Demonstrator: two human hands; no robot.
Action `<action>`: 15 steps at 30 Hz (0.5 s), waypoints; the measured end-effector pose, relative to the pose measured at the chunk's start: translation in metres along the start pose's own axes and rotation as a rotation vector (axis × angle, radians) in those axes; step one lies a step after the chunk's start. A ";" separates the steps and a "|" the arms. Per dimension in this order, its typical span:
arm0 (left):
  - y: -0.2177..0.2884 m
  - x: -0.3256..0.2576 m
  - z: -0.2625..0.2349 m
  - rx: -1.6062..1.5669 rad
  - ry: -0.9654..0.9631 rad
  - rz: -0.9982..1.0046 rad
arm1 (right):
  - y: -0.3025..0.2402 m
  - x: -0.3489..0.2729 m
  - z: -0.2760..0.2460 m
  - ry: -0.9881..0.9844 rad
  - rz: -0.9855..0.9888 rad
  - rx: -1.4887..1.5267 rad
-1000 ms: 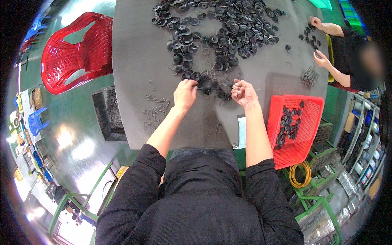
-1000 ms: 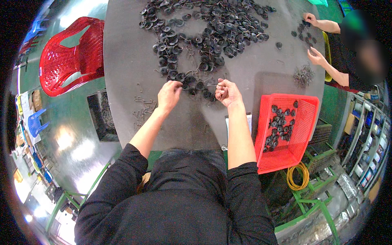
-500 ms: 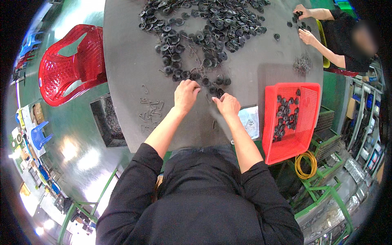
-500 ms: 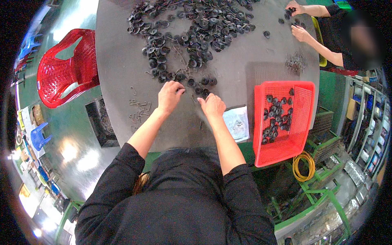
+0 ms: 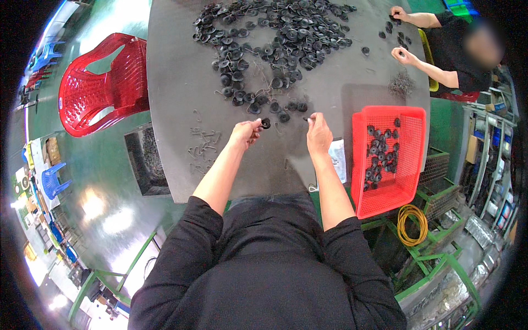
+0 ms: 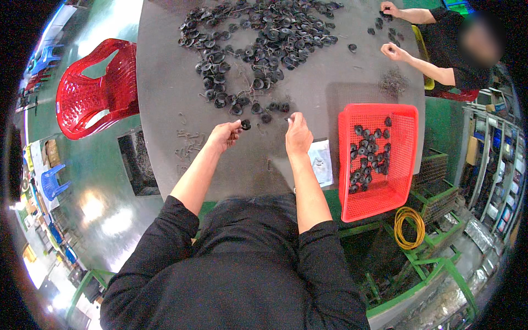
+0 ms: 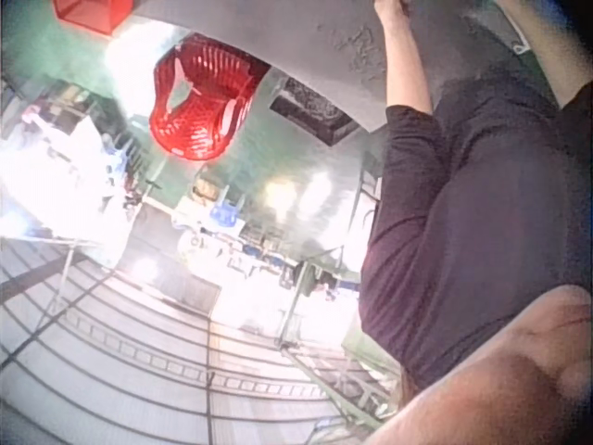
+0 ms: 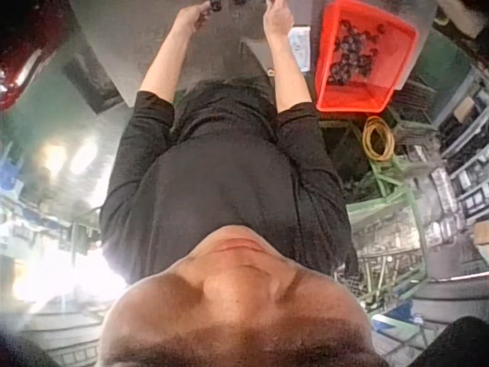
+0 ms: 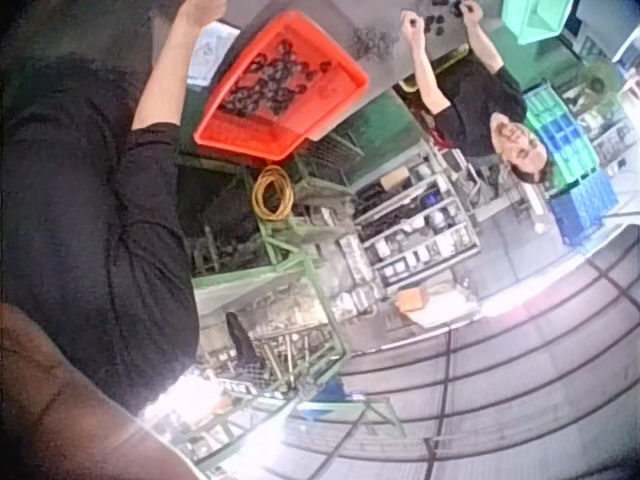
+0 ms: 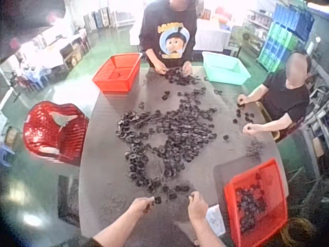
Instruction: The person sits at a table and repeatedly picks small black plastic components and metal hooks, then joins them by hand. The assembled units are placed into a red basket while coworkers perform similar tasks nearby.
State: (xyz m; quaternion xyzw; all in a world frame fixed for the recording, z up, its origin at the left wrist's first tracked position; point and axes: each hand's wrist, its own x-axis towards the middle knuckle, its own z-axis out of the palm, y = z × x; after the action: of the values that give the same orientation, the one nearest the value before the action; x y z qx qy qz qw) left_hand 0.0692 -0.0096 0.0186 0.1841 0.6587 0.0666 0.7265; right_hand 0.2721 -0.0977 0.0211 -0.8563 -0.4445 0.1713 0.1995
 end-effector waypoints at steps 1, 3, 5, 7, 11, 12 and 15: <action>-0.004 0.005 -0.002 -0.038 -0.040 -0.050 | 0.001 0.005 -0.002 -0.011 0.009 0.006; -0.010 0.010 -0.007 -0.107 -0.118 -0.153 | 0.000 0.014 -0.007 -0.112 0.077 0.035; -0.013 0.014 -0.009 -0.218 -0.214 -0.239 | 0.008 0.021 -0.003 -0.136 0.125 0.034; -0.012 0.011 -0.006 -0.261 -0.277 -0.276 | 0.028 0.027 0.010 -0.227 0.223 0.132; -0.009 0.004 0.005 -0.222 -0.276 -0.218 | 0.028 0.036 0.009 -0.602 0.639 0.725; -0.008 0.004 0.007 -0.211 -0.264 -0.201 | 0.019 0.036 -0.001 -0.706 0.783 0.919; -0.013 0.013 0.010 0.154 -0.142 0.044 | 0.017 0.035 -0.003 -0.804 0.621 0.743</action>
State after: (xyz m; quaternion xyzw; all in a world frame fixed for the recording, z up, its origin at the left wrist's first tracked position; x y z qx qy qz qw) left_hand 0.0787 -0.0188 0.0028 0.2580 0.6044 0.0185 0.7535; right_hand 0.3045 -0.0781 0.0113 -0.6875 -0.1262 0.6729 0.2420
